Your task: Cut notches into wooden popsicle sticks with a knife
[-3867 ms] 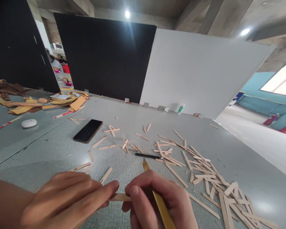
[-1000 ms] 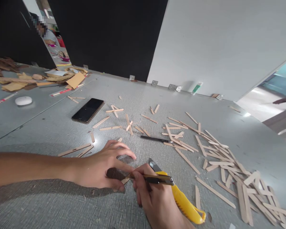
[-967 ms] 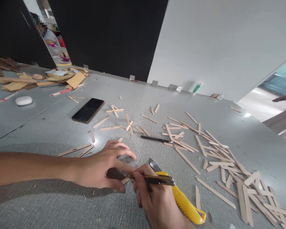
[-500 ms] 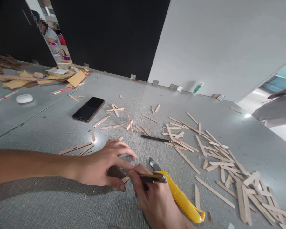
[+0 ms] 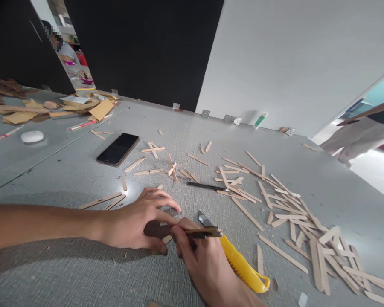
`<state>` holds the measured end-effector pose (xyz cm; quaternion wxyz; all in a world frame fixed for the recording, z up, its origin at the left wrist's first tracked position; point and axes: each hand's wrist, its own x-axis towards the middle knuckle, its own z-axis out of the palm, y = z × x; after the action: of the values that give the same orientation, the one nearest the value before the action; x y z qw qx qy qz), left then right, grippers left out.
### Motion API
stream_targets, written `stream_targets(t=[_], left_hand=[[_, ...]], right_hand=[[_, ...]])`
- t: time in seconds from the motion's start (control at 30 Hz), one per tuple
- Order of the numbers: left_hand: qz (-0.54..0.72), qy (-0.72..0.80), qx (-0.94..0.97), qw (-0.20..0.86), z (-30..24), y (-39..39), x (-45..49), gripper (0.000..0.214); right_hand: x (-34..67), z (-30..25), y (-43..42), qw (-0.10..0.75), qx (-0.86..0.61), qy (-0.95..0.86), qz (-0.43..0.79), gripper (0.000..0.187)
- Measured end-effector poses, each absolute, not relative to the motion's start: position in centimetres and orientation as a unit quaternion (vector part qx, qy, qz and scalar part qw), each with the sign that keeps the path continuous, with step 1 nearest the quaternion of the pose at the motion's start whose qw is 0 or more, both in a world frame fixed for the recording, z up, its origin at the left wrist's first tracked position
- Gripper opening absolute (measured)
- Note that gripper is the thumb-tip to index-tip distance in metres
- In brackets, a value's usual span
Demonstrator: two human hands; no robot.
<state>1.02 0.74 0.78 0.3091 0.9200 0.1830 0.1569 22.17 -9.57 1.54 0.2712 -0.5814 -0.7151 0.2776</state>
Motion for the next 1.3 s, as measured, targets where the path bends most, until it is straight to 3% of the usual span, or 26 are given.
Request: stream_targets(t=[0.13, 0.3, 0.6, 1.03, 1.3], left_hand=[[0.190, 0.197, 0.901, 0.337, 0.5, 0.5, 1.0, 0.051], [0.206, 0.197, 0.900, 0.330, 0.1, 0.1, 1.0, 0.047], [0.219, 0.185, 0.903, 0.320, -0.5, 0.5, 1.1, 0.024], [0.226, 0.197, 0.900, 0.315, -0.4, 0.2, 1.3, 0.026], [0.213, 0.198, 0.899, 0.328, -0.1, 0.3, 1.1, 0.028]], right_hand=[[22.6, 1.2, -9.8, 0.306, -0.574, -0.675, 0.347, 0.042], [23.2, 0.6, -10.1, 0.370, -0.562, -0.642, 0.369, 0.039], [22.9, 0.3, -10.2, 0.317, -0.597, -0.613, 0.408, 0.049], [22.5, 0.3, -10.0, 0.298, -0.597, -0.649, 0.366, 0.046], [22.1, 1.5, -9.6, 0.254, -0.572, -0.744, 0.235, 0.039]])
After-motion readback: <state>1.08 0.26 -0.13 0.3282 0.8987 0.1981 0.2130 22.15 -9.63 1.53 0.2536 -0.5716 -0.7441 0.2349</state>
